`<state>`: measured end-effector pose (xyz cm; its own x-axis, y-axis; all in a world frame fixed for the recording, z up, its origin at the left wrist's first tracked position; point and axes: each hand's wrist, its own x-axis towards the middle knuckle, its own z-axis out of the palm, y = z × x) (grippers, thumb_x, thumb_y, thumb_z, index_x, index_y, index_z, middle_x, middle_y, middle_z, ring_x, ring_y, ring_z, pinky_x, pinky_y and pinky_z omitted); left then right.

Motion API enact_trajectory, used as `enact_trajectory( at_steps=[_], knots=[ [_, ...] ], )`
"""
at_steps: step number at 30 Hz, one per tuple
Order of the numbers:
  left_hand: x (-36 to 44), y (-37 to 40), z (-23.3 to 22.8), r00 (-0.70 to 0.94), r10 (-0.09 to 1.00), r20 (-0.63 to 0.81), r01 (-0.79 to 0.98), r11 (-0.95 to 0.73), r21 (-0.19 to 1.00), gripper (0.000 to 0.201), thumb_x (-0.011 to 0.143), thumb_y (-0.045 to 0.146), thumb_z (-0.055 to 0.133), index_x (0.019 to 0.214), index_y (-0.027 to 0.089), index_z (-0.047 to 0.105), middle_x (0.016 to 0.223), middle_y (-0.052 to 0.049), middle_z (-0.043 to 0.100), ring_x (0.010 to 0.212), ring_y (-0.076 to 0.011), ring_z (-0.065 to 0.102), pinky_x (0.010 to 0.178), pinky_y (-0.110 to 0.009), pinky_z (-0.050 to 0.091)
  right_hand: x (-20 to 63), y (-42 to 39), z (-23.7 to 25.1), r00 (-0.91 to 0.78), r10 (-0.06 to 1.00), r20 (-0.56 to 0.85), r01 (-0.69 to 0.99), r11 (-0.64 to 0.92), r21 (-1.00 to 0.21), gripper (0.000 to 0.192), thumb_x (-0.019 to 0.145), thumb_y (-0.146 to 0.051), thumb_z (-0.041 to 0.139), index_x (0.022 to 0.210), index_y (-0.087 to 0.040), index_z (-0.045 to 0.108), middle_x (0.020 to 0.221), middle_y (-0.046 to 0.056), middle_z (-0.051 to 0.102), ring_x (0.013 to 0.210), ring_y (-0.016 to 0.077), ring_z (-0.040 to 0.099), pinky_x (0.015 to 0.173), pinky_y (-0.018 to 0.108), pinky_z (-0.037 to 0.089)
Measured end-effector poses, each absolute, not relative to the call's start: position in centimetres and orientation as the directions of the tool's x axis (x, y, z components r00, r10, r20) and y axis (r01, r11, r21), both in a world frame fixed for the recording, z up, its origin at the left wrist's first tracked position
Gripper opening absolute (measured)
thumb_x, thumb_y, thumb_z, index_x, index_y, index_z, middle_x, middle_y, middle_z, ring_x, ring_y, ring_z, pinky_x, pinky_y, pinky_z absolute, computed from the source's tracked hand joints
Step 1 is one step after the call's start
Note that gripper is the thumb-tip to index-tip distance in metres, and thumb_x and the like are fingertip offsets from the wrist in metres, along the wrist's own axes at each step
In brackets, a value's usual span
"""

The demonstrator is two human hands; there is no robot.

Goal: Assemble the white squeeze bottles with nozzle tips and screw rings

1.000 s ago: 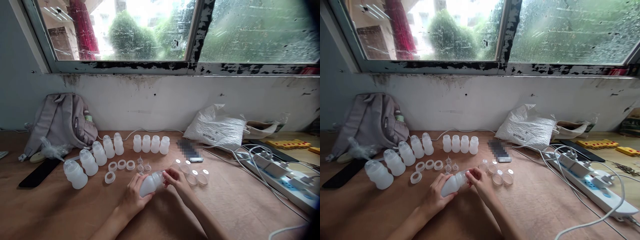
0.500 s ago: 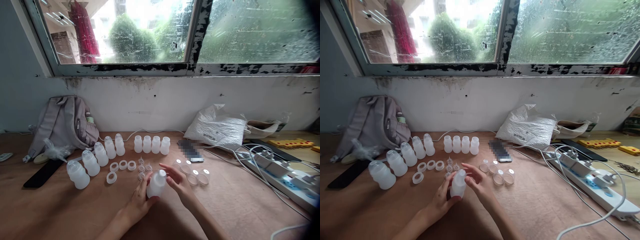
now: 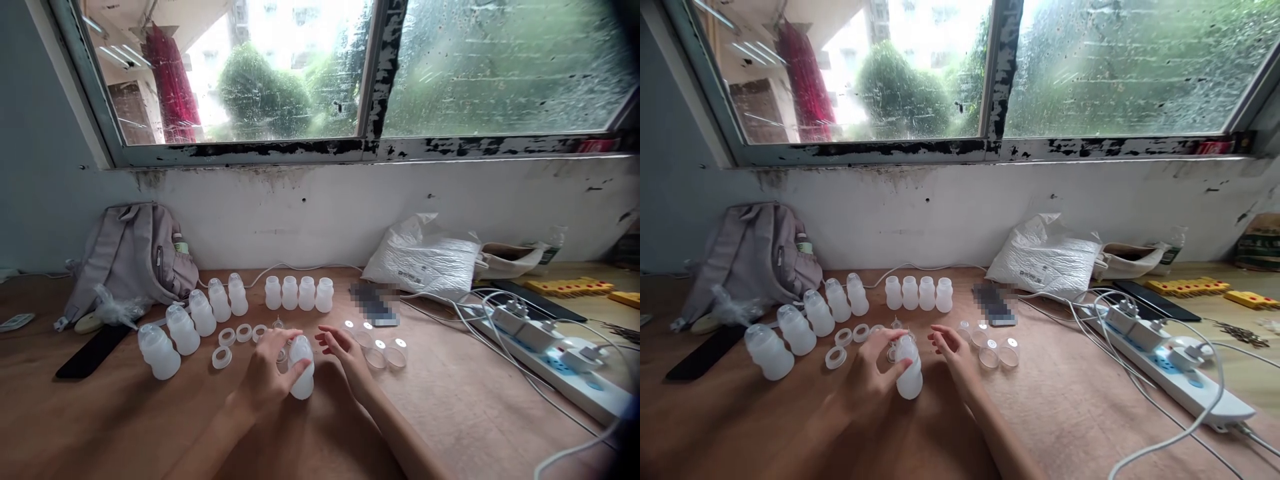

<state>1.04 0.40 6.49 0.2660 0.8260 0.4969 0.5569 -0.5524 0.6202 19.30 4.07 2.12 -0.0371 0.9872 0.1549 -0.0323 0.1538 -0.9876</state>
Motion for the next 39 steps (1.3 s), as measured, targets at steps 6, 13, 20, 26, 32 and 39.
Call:
enact_trajectory(
  at_steps=[6, 13, 20, 26, 32, 39],
  knots=[
    [-1.1, 4.5, 11.0, 0.196, 0.844, 0.499, 0.759, -0.453, 0.467, 0.028, 0.072, 0.04, 0.056, 0.093, 0.022, 0.055, 0.088, -0.002, 0.061, 0.084, -0.019, 0.054, 0.082, -0.035, 0.038, 19.8, 4.4, 1.8, -0.015, 0.99, 0.141, -0.034, 0.14, -0.99, 0.037, 0.075, -0.046, 0.054, 0.098, -0.017, 0.058, 0.088, 0.008, 0.063, 0.082, 0.0189, 0.056, 0.07, 0.031, 0.045],
    [-5.2, 12.5, 14.2, 0.131, 0.904, 0.406, 0.952, -0.229, 0.202, 0.032, 0.07, 0.046, 0.053, 0.089, 0.021, 0.054, 0.085, -0.003, 0.063, 0.085, -0.0211, 0.056, 0.085, -0.037, 0.033, 19.6, 4.7, 1.5, -0.01, 0.993, 0.12, 0.011, 0.12, -0.993, 0.04, 0.071, -0.049, 0.057, 0.093, -0.016, 0.06, 0.081, 0.007, 0.063, 0.075, 0.0184, 0.057, 0.063, 0.029, 0.046],
    [-6.0, 16.0, 11.8, 0.1, 0.943, 0.317, 0.988, -0.132, 0.08, 0.032, 0.073, 0.042, 0.047, 0.091, 0.016, 0.053, 0.077, -0.006, 0.064, 0.087, -0.0238, 0.057, 0.094, -0.044, 0.023, 18.9, 4.6, 1.0, -0.081, 0.992, 0.098, 0.159, 0.11, -0.981, 0.039, 0.071, -0.05, 0.054, 0.089, -0.016, 0.062, 0.077, 0.007, 0.064, 0.074, 0.0202, 0.059, 0.063, 0.03, 0.047],
    [-5.8, 16.2, 10.3, 0.094, 0.94, 0.327, 0.989, -0.126, 0.08, 0.032, 0.076, 0.038, 0.042, 0.096, 0.015, 0.053, 0.084, -0.008, 0.064, 0.094, -0.0255, 0.054, 0.097, -0.05, 0.014, 18.6, 4.7, 0.4, -0.095, 0.978, 0.185, 0.31, 0.206, -0.928, 0.032, 0.074, -0.046, 0.052, 0.088, -0.02, 0.062, 0.076, 0.004, 0.064, 0.071, 0.018, 0.059, 0.065, 0.03, 0.047],
    [-5.1, 14.4, 10.5, 0.141, 0.861, 0.49, 0.975, -0.207, 0.083, 0.039, 0.079, 0.031, 0.04, 0.115, 0.016, 0.044, 0.122, -0.013, 0.047, 0.116, -0.0262, 0.037, 0.101, -0.047, 0.011, 18.2, 4.7, -0.2, -0.163, 0.949, 0.271, 0.443, 0.316, -0.839, 0.027, 0.08, -0.038, 0.046, 0.091, -0.016, 0.059, 0.073, 0.005, 0.063, 0.067, 0.0173, 0.058, 0.063, 0.029, 0.046],
    [-3.9, 8.4, 4.1, 0.259, 0.826, 0.501, 0.937, -0.341, 0.077, 0.024, 0.079, 0.029, 0.043, 0.095, 0.019, 0.057, 0.108, -0.009, 0.057, 0.107, -0.0252, 0.045, 0.098, -0.043, 0.023, 16.7, 3.0, 0.2, -0.461, 0.804, 0.376, 0.636, 0.595, -0.492, 0.028, 0.081, -0.03, 0.048, 0.108, -0.026, 0.054, 0.109, 0.008, 0.054, 0.102, 0.0223, 0.049, 0.086, 0.035, 0.038]
  ],
)
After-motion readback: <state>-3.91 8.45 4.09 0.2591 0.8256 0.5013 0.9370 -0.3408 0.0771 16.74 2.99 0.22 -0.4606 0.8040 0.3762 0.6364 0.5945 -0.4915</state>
